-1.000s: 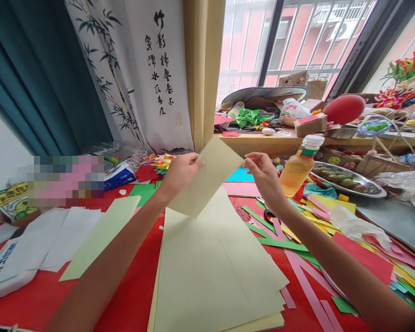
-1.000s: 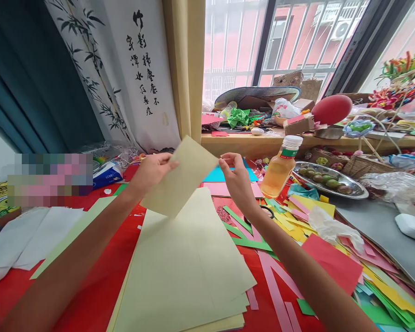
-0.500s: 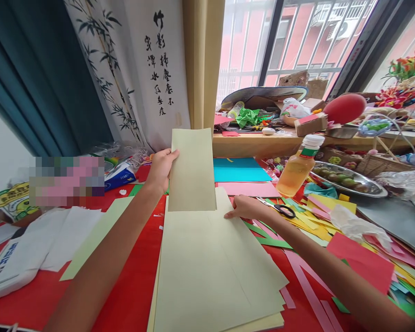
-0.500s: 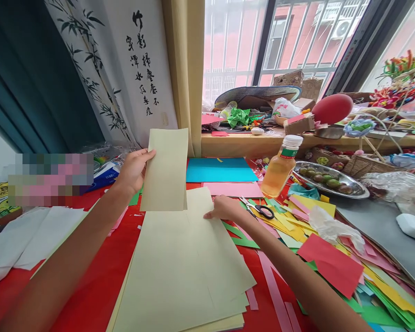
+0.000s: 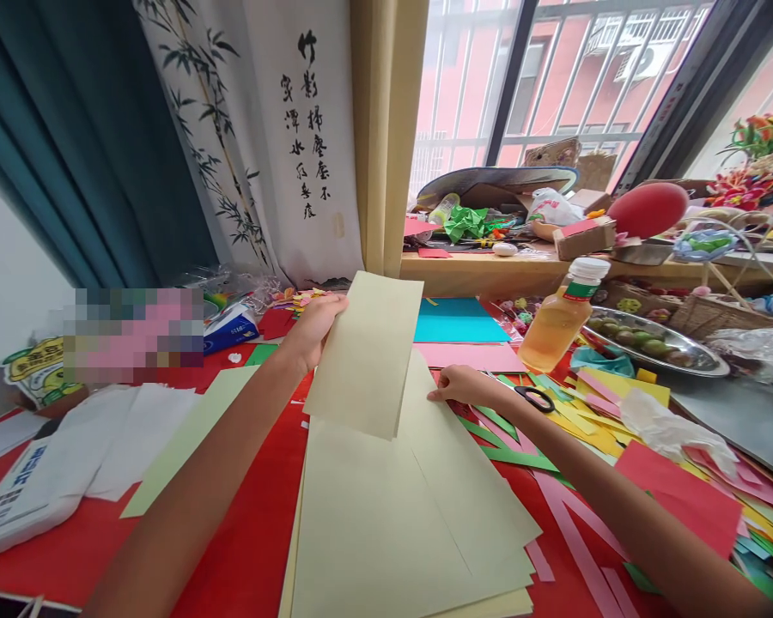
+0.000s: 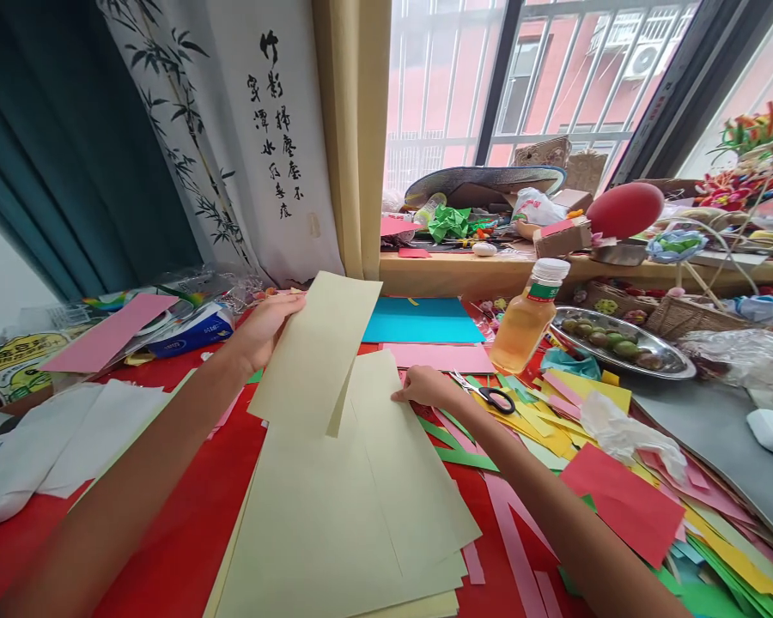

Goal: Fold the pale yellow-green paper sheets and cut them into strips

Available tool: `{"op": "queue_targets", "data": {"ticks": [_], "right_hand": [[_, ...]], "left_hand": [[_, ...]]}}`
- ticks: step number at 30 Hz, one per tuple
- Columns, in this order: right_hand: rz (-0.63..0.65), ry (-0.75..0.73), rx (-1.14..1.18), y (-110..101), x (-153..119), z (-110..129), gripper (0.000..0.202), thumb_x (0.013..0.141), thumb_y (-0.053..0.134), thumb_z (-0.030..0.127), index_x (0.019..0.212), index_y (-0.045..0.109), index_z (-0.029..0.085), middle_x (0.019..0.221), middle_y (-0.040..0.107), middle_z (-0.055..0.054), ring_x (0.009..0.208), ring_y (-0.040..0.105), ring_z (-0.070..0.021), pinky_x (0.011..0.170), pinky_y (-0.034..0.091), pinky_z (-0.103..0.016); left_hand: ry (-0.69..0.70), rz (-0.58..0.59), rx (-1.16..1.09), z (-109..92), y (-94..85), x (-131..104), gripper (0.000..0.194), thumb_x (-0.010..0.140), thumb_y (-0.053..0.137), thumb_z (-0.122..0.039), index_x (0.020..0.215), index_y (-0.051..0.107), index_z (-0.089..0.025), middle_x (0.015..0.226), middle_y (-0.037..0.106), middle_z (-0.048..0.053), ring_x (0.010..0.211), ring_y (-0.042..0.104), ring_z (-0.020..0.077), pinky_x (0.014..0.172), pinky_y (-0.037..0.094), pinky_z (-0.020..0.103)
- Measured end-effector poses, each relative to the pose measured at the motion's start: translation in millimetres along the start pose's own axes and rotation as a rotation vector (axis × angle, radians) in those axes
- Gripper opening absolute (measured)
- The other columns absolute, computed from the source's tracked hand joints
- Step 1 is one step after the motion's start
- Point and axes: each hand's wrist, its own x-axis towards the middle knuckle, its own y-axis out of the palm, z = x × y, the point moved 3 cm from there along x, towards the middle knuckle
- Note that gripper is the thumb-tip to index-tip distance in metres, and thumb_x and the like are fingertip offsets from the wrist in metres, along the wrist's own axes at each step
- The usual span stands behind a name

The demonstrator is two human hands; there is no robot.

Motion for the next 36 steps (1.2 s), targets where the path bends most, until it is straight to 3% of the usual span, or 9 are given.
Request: {"op": "queue_targets", "data": {"ticks": [4, 8, 11, 17, 21, 24, 27, 30, 36], "right_hand": [[-0.033, -0.021, 0.042, -3, 3, -6, 0.025, 0.070, 0.056, 0.040, 0.073, 0.056, 0.016, 0.071, 0.061, -0.006, 0.059, 0.053, -0.0156, 0.050, 0.035, -0.024], [-0.076, -0.084, 0.068, -4, 3, -1, 0.041, 0.073, 0.055, 0.039, 0.107, 0.046, 0.020, 0.086, 0.060, -0.004, 0.071, 0.054, -0.0164, 0.057, 0.037, -0.024], [-0.029, -0.103, 0.067, 2, 3, 2, 0.047, 0.069, 0.059, 0.043, 0.108, 0.044, 0.022, 0.083, 0.058, -0.002, 0.068, 0.054, -0.0156, 0.056, 0.037, -0.023], [-0.022, -0.073, 0.087, 9, 6, 1, 0.041, 0.067, 0.061, 0.043, 0.098, 0.048, 0.021, 0.083, 0.056, -0.003, 0.071, 0.052, -0.0164, 0.057, 0.036, -0.023], [-0.073, -0.075, 0.136, 6, 6, 4, 0.029, 0.061, 0.065, 0.038, 0.078, 0.051, 0.018, 0.088, 0.053, -0.005, 0.074, 0.048, -0.0167, 0.056, 0.034, -0.023], [-0.091, -0.062, 0.203, 0, 3, 9, 0.020, 0.061, 0.062, 0.028, 0.065, 0.046, 0.017, 0.074, 0.049, -0.002, 0.064, 0.045, -0.0135, 0.050, 0.030, -0.022], [-0.066, -0.009, 0.321, -9, -7, 17, 0.013, 0.067, 0.052, 0.020, 0.078, 0.045, 0.017, 0.057, 0.040, 0.004, 0.047, 0.039, -0.0091, 0.042, 0.025, -0.021], [-0.055, 0.025, 0.447, -16, -22, 33, 0.034, 0.074, 0.042, 0.020, 0.107, 0.037, 0.017, 0.051, 0.033, 0.008, 0.039, 0.034, -0.0076, 0.038, 0.025, -0.020], [0.055, -0.060, 0.989, 9, -34, 75, 0.062, 0.073, 0.052, 0.026, 0.125, 0.018, 0.022, 0.067, 0.050, 0.003, 0.048, 0.054, -0.0128, 0.047, 0.044, -0.026]], "left_hand": [[-0.095, -0.039, 0.112, 44, -3.9, -17, 0.016, 0.070, 0.049, -0.030, 0.077, 0.052, -0.016, 0.060, 0.056, 0.000, 0.048, 0.052, 0.0133, 0.045, 0.040, 0.024], [-0.105, -0.171, 0.241, 93, -8.7, -36, 0.027, 0.070, 0.044, -0.020, 0.098, 0.046, -0.018, 0.069, 0.059, 0.001, 0.049, 0.052, 0.0135, 0.045, 0.037, 0.023], [-0.058, -0.224, 0.295, 110, -8.4, -42, 0.035, 0.072, 0.042, -0.016, 0.106, 0.040, -0.021, 0.079, 0.060, 0.003, 0.057, 0.054, 0.0136, 0.050, 0.037, 0.023], [-0.017, -0.234, 0.352, 112, -7.6, -41, 0.038, 0.073, 0.039, -0.015, 0.110, 0.038, -0.022, 0.091, 0.060, 0.004, 0.061, 0.055, 0.0130, 0.054, 0.038, 0.023], [-0.013, -0.228, 0.364, 111, -7.7, -41, 0.041, 0.072, 0.040, -0.014, 0.112, 0.039, -0.022, 0.096, 0.059, 0.005, 0.061, 0.055, 0.0118, 0.054, 0.038, 0.022], [-0.022, -0.218, 0.359, 108, -8.0, -43, 0.041, 0.072, 0.041, -0.015, 0.112, 0.044, -0.021, 0.095, 0.060, 0.004, 0.061, 0.055, 0.0116, 0.054, 0.038, 0.022], [-0.050, -0.181, 0.341, 105, -4.7, -47, 0.033, 0.072, 0.042, -0.018, 0.102, 0.054, -0.020, 0.089, 0.062, 0.002, 0.064, 0.055, 0.0134, 0.056, 0.039, 0.023], [-0.096, -0.121, 0.307, 101, 7.3, -59, 0.028, 0.072, 0.043, -0.020, 0.095, 0.059, -0.018, 0.090, 0.063, 0.003, 0.069, 0.057, 0.0151, 0.058, 0.040, 0.024], [-0.146, 0.161, 0.062, 90, 43.5, -86, 0.036, 0.079, 0.041, -0.042, 0.096, 0.060, -0.016, 0.089, 0.063, 0.005, 0.075, 0.057, 0.0174, 0.063, 0.043, 0.026]]}}
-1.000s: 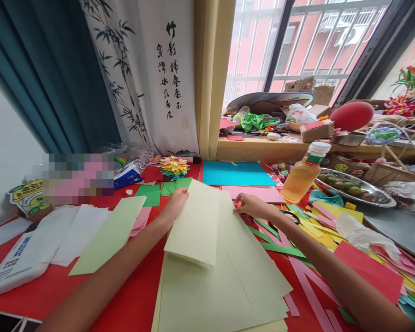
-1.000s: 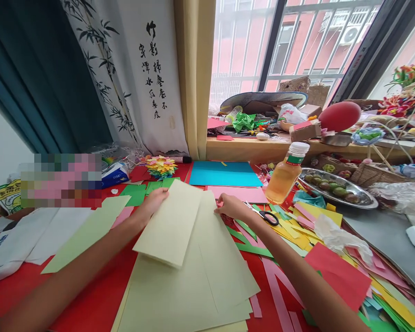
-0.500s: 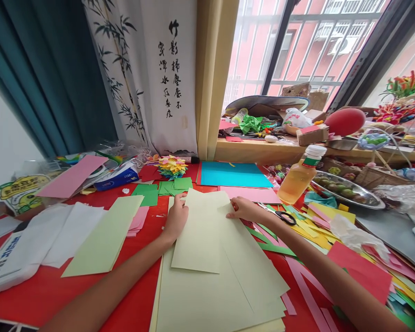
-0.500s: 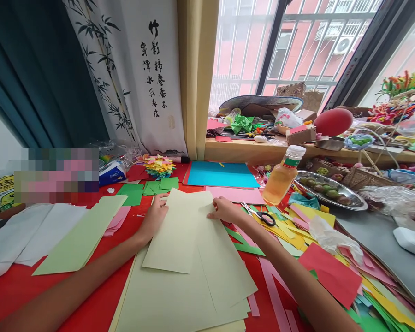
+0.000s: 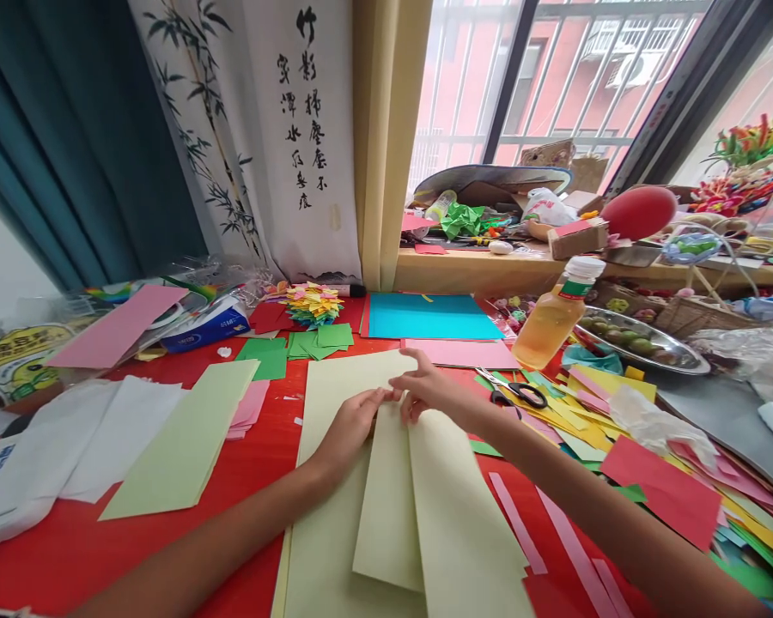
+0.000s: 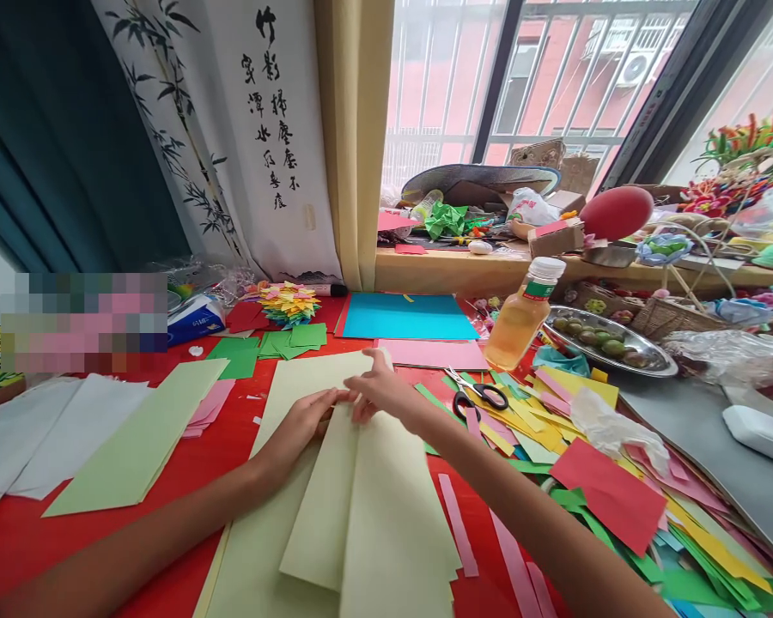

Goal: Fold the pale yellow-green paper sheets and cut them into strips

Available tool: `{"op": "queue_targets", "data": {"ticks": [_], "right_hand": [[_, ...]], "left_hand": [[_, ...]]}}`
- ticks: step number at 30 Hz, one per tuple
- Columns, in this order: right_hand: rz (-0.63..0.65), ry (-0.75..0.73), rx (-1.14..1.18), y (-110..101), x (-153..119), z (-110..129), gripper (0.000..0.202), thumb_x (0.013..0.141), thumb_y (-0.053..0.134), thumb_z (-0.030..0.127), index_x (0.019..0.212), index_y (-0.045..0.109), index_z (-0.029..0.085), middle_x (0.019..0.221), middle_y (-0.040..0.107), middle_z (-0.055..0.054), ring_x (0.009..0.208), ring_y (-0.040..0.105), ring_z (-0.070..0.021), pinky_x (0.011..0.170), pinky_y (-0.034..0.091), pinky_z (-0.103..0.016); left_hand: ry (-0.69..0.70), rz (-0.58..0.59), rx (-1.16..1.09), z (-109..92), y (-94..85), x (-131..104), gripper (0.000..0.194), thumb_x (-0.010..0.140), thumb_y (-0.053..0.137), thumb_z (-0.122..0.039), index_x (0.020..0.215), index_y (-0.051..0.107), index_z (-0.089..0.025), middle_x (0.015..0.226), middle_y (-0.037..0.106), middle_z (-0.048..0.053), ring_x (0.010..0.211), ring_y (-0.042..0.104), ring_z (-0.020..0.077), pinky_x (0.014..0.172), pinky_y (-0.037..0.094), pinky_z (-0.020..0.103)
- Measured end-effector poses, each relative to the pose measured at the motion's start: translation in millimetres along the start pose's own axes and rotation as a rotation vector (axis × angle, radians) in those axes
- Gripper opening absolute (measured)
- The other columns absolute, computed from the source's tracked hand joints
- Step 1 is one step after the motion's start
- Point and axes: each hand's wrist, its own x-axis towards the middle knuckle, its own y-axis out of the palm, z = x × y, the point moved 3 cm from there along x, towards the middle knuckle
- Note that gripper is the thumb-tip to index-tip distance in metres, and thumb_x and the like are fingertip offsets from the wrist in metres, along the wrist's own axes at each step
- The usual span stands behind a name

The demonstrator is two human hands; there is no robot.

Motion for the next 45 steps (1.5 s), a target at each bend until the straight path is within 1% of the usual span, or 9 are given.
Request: {"op": "queue_targets", "data": {"ticks": [5, 10, 13, 14, 19, 24, 27, 31, 45], "right_hand": [[-0.136, -0.050, 0.230, 18, 13, -27, 0.051, 0.076, 0.049, 0.034, 0.119, 0.027, 0.020, 0.067, 0.047, 0.003, 0.057, 0.053, -0.0111, 0.058, 0.046, -0.025], [-0.228, -0.078, 0.153, 0, 18, -29, 0.035, 0.078, 0.043, 0.039, 0.108, 0.039, 0.022, 0.069, 0.045, 0.003, 0.061, 0.048, -0.0095, 0.058, 0.041, -0.022], [-0.098, -0.029, -0.067, -30, 16, -17, 0.031, 0.063, 0.063, 0.037, 0.088, 0.055, 0.020, 0.074, 0.053, -0.001, 0.065, 0.050, -0.0137, 0.054, 0.038, -0.024], [0.039, -0.001, -0.344, -39, 15, -14, 0.031, 0.062, 0.063, 0.040, 0.085, 0.057, 0.021, 0.081, 0.055, -0.002, 0.068, 0.051, -0.0150, 0.055, 0.038, -0.025], [0.281, 0.030, -1.039, -76, 9, -14, 0.040, 0.060, 0.061, 0.046, 0.090, 0.054, 0.021, 0.095, 0.055, -0.004, 0.081, 0.051, -0.0194, 0.063, 0.038, -0.027], [0.316, 0.057, -1.069, -77, 11, -24, 0.042, 0.056, 0.063, 0.047, 0.083, 0.049, 0.019, 0.095, 0.052, -0.005, 0.074, 0.049, -0.0177, 0.057, 0.037, -0.026], [0.335, 0.067, -1.051, -82, 14, -28, 0.041, 0.058, 0.062, 0.047, 0.085, 0.049, 0.019, 0.089, 0.054, -0.004, 0.073, 0.049, -0.0173, 0.056, 0.036, -0.025], [0.365, 0.072, -1.028, -93, 18, -33, 0.045, 0.057, 0.063, 0.047, 0.090, 0.051, 0.019, 0.088, 0.056, -0.003, 0.072, 0.050, -0.0166, 0.056, 0.035, -0.024], [0.250, -0.088, -0.923, -82, 9, -7, 0.018, 0.068, 0.054, 0.037, 0.067, 0.052, 0.018, 0.070, 0.052, 0.001, 0.062, 0.042, -0.0122, 0.054, 0.031, -0.024]], "left_hand": [[-0.024, 0.086, 0.001, 5, 0.1, 7, 0.041, 0.071, 0.055, -0.044, 0.099, 0.057, -0.015, 0.088, 0.061, 0.006, 0.077, 0.056, 0.0177, 0.063, 0.042, 0.026], [-0.012, 0.074, 0.231, 17, -5.2, 14, 0.035, 0.066, 0.058, -0.028, 0.099, 0.055, -0.017, 0.079, 0.053, 0.001, 0.072, 0.050, 0.0135, 0.059, 0.037, 0.022], [0.041, 0.011, 0.415, 13, -7.2, 9, 0.028, 0.071, 0.051, -0.028, 0.098, 0.054, -0.021, 0.071, 0.046, -0.002, 0.066, 0.046, 0.0120, 0.057, 0.034, 0.022], [0.075, -0.010, 0.502, 10, -7.7, 7, 0.026, 0.073, 0.048, -0.029, 0.097, 0.054, -0.022, 0.070, 0.046, -0.002, 0.065, 0.045, 0.0122, 0.056, 0.033, 0.022], [0.160, 0.031, 0.817, 0, -6.4, -1, 0.022, 0.078, 0.040, -0.030, 0.093, 0.054, -0.024, 0.063, 0.048, -0.003, 0.061, 0.046, 0.0135, 0.053, 0.030, 0.023], [0.199, 0.066, 0.956, 1, -7.1, 1, 0.028, 0.081, 0.037, -0.032, 0.104, 0.050, -0.023, 0.067, 0.052, -0.001, 0.064, 0.050, 0.0152, 0.057, 0.036, 0.024], [0.378, 0.071, 1.059, 0, -8.6, 5, 0.038, 0.081, 0.040, -0.034, 0.117, 0.045, -0.021, 0.101, 0.055, 0.005, 0.096, 0.047, 0.0196, 0.082, 0.037, 0.031], [0.459, 0.229, 1.157, 6, -11.1, 10, 0.051, 0.083, 0.038, -0.039, 0.130, 0.030, -0.020, 0.134, 0.035, 0.005, 0.122, 0.025, 0.0216, 0.101, 0.022, 0.037], [0.410, 0.171, 0.921, 3, -12.1, 10, 0.046, 0.076, 0.051, -0.037, 0.119, 0.042, -0.023, 0.115, 0.044, 0.006, 0.106, 0.040, 0.0226, 0.093, 0.032, 0.037]]}}
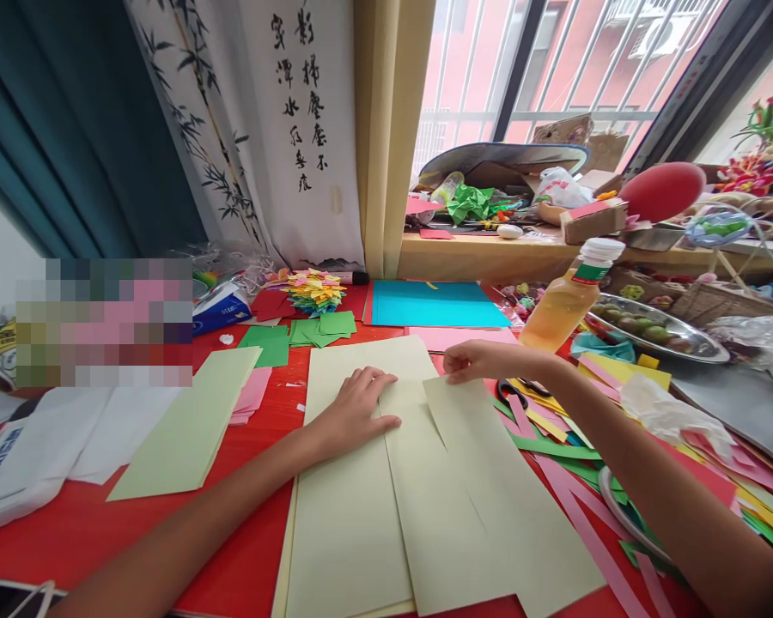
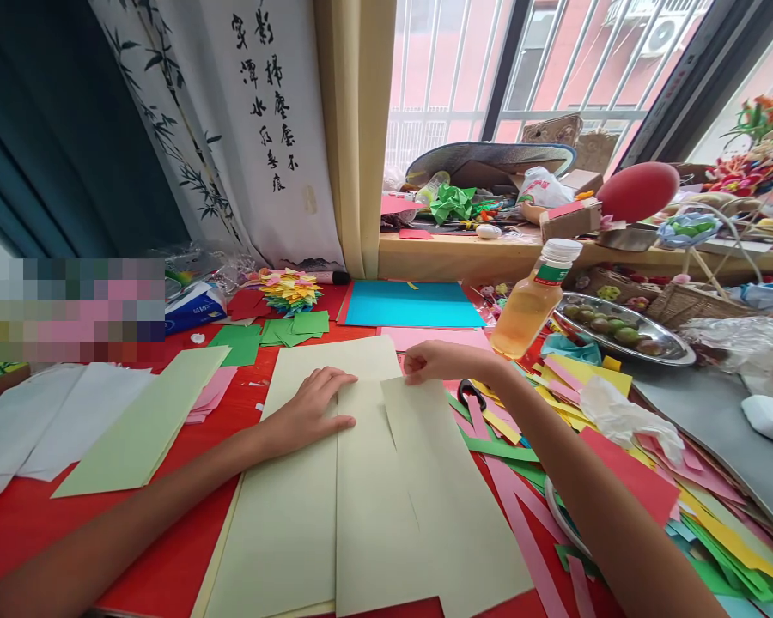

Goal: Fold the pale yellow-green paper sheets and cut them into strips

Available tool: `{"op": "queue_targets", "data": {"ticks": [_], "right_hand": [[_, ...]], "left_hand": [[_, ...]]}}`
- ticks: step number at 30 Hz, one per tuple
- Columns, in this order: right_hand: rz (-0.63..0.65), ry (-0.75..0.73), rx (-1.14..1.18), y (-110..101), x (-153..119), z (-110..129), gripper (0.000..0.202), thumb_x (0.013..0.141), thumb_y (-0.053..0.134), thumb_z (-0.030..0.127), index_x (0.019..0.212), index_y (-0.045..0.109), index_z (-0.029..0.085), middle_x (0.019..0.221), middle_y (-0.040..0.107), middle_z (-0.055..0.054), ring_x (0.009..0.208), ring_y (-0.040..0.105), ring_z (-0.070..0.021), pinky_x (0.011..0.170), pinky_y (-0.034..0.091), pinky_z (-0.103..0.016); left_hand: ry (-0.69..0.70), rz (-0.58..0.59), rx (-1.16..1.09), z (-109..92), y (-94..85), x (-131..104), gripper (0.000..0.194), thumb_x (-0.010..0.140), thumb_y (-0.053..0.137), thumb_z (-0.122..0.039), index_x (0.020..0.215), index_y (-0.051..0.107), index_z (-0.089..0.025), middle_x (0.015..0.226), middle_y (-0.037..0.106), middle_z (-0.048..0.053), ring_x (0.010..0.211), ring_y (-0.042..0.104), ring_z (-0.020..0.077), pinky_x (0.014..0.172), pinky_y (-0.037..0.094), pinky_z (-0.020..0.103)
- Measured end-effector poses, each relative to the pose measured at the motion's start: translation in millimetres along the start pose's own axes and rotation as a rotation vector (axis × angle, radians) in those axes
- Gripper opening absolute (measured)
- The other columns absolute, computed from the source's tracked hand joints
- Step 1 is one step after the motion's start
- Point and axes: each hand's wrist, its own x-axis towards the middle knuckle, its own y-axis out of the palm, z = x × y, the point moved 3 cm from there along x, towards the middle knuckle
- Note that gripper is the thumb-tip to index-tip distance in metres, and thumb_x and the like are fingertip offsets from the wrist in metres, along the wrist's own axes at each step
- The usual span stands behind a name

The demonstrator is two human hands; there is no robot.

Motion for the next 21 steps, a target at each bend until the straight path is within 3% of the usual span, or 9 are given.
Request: {"op": "queue_targets", "data": {"ticks": [5, 9, 15, 21], "right_hand": [[-0.078, 0.009, 0.215, 25, 19, 17, 0.019, 0.068, 0.054, 0.037, 0.071, 0.057, 0.018, 0.070, 0.055, 0.000, 0.062, 0.046, -0.0123, 0.051, 0.032, -0.023], [-0.170, 0.043, 0.245, 44, 31, 21, 0.022, 0.069, 0.052, 0.038, 0.075, 0.058, 0.018, 0.077, 0.059, -0.003, 0.068, 0.050, -0.0145, 0.053, 0.034, -0.023], [-0.206, 0.027, 0.260, 45, 32, 24, 0.020, 0.070, 0.053, 0.036, 0.074, 0.059, 0.018, 0.076, 0.059, -0.002, 0.067, 0.051, -0.0146, 0.053, 0.034, -0.023], [-0.229, -0.004, 0.273, 51, 32, 30, 0.017, 0.071, 0.052, 0.035, 0.072, 0.058, 0.018, 0.074, 0.058, -0.001, 0.067, 0.050, -0.0141, 0.056, 0.035, -0.024]], "left_hand": [[-0.109, -0.047, -0.222, 4, -0.4, 2, 0.033, 0.079, 0.042, -0.022, 0.112, 0.049, -0.022, 0.107, 0.049, 0.005, 0.080, 0.051, 0.0140, 0.078, 0.042, 0.028], [-0.183, -0.108, -0.304, 10, -6.7, 3, 0.029, 0.078, 0.041, -0.021, 0.103, 0.056, -0.020, 0.103, 0.056, 0.004, 0.085, 0.054, 0.0150, 0.077, 0.042, 0.027], [-0.255, -0.117, -0.371, 13, -10.1, 3, 0.028, 0.078, 0.040, -0.024, 0.099, 0.059, -0.020, 0.088, 0.062, 0.003, 0.081, 0.056, 0.0164, 0.075, 0.043, 0.029], [-0.225, -0.133, -0.356, 10, -8.4, 3, 0.024, 0.077, 0.043, -0.024, 0.093, 0.060, -0.020, 0.096, 0.061, 0.004, 0.086, 0.055, 0.0163, 0.075, 0.043, 0.027]]}}
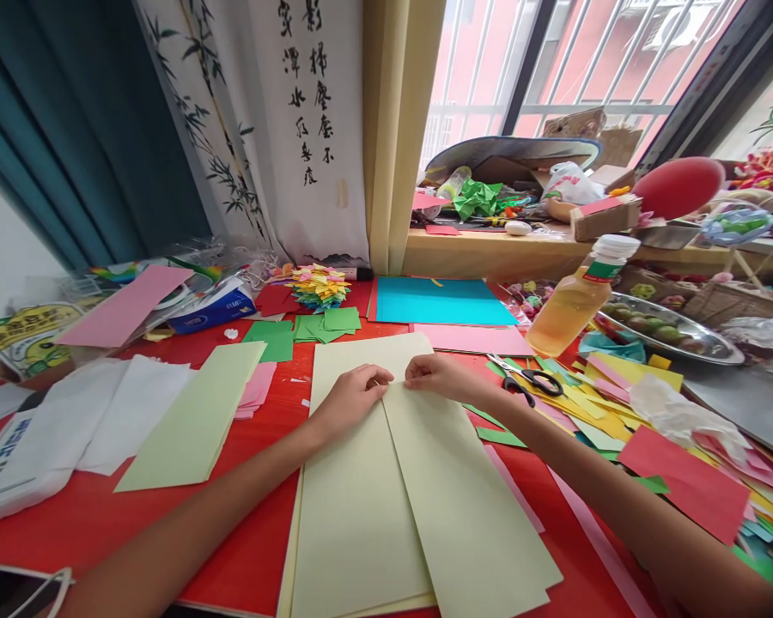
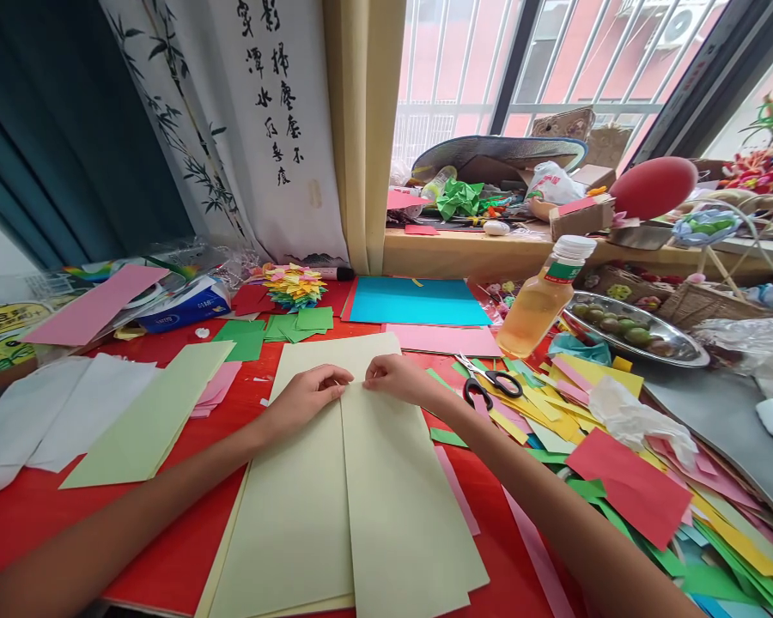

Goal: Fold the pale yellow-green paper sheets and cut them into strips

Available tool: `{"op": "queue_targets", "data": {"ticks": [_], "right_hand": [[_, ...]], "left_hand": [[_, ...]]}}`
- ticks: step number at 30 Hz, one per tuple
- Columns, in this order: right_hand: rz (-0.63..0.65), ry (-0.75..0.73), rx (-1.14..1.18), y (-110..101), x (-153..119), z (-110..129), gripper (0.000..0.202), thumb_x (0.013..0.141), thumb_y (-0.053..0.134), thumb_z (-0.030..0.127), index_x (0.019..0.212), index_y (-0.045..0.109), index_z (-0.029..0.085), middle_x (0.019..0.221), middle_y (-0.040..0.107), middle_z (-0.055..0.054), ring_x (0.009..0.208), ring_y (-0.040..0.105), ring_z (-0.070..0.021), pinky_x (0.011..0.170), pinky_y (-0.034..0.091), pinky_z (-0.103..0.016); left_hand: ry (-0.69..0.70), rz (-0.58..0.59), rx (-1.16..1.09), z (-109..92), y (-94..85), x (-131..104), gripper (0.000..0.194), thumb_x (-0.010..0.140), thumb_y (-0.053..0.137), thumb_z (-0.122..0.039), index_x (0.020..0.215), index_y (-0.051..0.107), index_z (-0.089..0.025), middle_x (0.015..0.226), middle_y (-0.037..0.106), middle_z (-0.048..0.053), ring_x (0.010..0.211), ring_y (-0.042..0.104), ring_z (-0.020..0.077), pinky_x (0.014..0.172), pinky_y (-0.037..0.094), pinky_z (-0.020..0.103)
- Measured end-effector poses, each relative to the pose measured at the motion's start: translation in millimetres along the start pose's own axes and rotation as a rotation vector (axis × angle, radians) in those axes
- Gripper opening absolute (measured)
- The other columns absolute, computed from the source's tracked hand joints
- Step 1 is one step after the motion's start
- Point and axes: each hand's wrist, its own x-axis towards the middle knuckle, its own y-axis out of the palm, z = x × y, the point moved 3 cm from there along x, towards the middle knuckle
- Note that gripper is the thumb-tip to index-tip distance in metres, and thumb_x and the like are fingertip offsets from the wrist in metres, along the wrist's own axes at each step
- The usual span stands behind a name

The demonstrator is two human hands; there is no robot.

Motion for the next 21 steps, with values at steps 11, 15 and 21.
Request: {"op": "queue_targets", "data": {"ticks": [11, 15, 21], "right_hand": [[-0.348, 0.013, 0.186, -10, 0, 0, 0.041, 0.071, 0.056, 0.046, 0.101, 0.049, 0.020, 0.109, 0.052, -0.007, 0.099, 0.049, -0.0184, 0.078, 0.040, -0.028], [-0.198, 0.045, 0.503, -7, -6, 10, 0.043, 0.076, 0.047, 0.055, 0.102, 0.053, 0.021, 0.102, 0.059, -0.006, 0.089, 0.057, -0.0194, 0.069, 0.046, -0.028], [-0.119, 0.087, 0.818, 18, -10, 15, 0.032, 0.075, 0.056, 0.041, 0.099, 0.058, 0.021, 0.091, 0.065, -0.006, 0.072, 0.063, -0.0194, 0.061, 0.052, -0.030]], "left_hand": [[0.011, -0.136, -0.097, 1, -12.4, 5, 0.019, 0.076, 0.045, -0.023, 0.088, 0.059, -0.019, 0.092, 0.060, 0.003, 0.077, 0.054, 0.0135, 0.068, 0.043, 0.024], [0.023, -0.315, -0.168, 5, -29.2, 11, 0.020, 0.076, 0.047, -0.026, 0.090, 0.058, -0.018, 0.092, 0.059, 0.003, 0.070, 0.053, 0.0115, 0.064, 0.043, 0.023], [0.043, -0.421, -0.238, 10, -37.8, 14, 0.026, 0.075, 0.048, -0.027, 0.096, 0.059, -0.017, 0.090, 0.058, 0.004, 0.075, 0.052, 0.0124, 0.063, 0.043, 0.022]]}}
